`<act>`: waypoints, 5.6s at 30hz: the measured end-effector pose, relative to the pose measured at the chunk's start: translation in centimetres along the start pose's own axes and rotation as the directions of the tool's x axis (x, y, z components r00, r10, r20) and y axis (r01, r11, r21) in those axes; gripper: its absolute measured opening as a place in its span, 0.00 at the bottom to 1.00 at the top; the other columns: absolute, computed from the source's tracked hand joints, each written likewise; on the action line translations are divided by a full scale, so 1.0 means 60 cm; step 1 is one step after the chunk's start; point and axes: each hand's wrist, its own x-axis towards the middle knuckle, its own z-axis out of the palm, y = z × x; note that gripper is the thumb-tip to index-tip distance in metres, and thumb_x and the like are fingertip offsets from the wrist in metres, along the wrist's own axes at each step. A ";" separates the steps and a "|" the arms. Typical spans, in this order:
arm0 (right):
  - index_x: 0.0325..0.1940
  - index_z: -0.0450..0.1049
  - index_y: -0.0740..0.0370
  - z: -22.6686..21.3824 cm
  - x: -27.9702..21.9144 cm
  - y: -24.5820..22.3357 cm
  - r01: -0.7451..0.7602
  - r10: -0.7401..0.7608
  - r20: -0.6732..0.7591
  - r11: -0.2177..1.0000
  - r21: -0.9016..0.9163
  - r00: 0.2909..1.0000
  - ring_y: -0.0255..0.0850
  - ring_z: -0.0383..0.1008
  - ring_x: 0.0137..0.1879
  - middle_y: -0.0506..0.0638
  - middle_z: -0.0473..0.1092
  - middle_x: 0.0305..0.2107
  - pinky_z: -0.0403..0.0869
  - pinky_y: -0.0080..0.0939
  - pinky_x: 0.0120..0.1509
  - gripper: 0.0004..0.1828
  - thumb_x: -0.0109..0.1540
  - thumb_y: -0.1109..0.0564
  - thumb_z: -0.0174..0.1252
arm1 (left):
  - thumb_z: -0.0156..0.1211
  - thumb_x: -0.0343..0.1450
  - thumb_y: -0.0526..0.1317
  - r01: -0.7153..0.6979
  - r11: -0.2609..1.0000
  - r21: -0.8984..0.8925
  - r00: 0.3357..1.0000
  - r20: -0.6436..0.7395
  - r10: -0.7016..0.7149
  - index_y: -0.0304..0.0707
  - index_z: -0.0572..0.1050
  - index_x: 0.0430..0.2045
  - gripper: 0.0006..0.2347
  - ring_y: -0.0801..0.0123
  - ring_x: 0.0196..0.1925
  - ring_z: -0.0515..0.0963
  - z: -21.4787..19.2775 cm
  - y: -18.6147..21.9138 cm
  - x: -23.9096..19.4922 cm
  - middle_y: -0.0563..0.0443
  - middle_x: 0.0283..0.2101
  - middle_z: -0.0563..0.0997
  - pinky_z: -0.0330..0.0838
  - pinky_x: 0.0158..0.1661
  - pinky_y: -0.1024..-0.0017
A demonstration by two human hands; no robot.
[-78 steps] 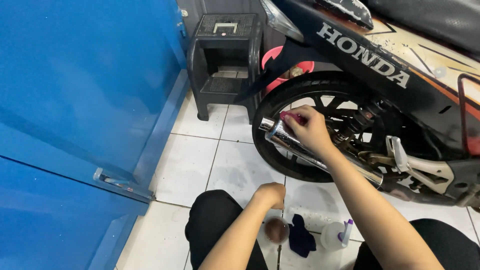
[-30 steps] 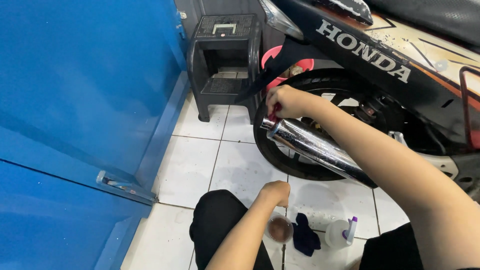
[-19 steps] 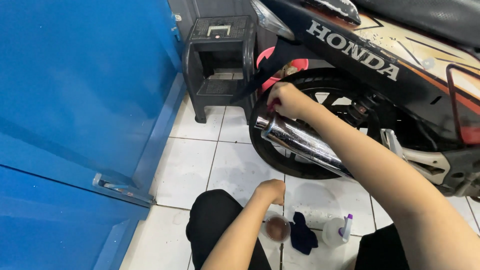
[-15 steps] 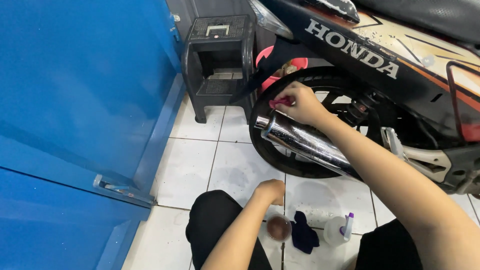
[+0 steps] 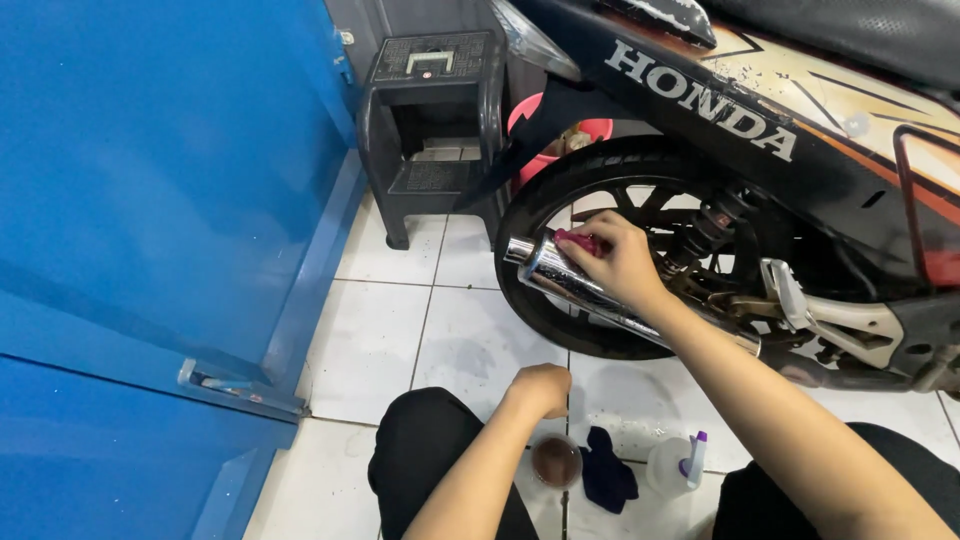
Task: The person sits on the floor and cleans the chrome exhaust pipe of a Honda motorcycle using a purple cloth. They dip the cloth into a small container of liquid and wipe the exhaust pipe repeatedly.
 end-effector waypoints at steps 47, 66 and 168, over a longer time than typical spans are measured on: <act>0.40 0.82 0.61 -0.012 -0.029 0.000 0.229 -0.228 -0.019 0.972 0.046 0.973 0.54 0.78 0.41 0.56 0.75 0.35 0.75 0.47 0.46 0.04 0.61 0.60 0.67 | 0.61 0.65 0.29 0.026 1.000 0.007 1.000 0.005 -0.026 0.29 0.82 0.40 0.11 0.44 0.45 0.84 -0.005 0.025 -0.009 0.32 0.38 0.84 0.80 0.45 0.50; 0.42 0.84 0.57 -0.035 -0.052 -0.001 0.054 -0.056 0.027 0.996 0.072 0.998 0.55 0.78 0.44 0.56 0.77 0.38 0.75 0.49 0.49 0.07 0.59 0.58 0.69 | 0.62 0.65 0.30 0.028 0.999 0.034 0.999 -0.034 -0.027 0.32 0.82 0.42 0.12 0.45 0.46 0.84 0.013 0.017 0.010 0.33 0.40 0.84 0.80 0.45 0.47; 0.45 0.82 0.56 -0.005 -0.026 -0.035 0.139 -0.140 0.008 0.977 -0.160 0.990 0.49 0.79 0.47 0.52 0.79 0.39 0.77 0.43 0.51 0.07 0.63 0.59 0.63 | 0.64 0.66 0.32 0.093 0.993 -0.067 0.996 0.024 -0.091 0.37 0.81 0.47 0.15 0.45 0.54 0.81 -0.034 0.036 -0.030 0.35 0.48 0.83 0.77 0.51 0.52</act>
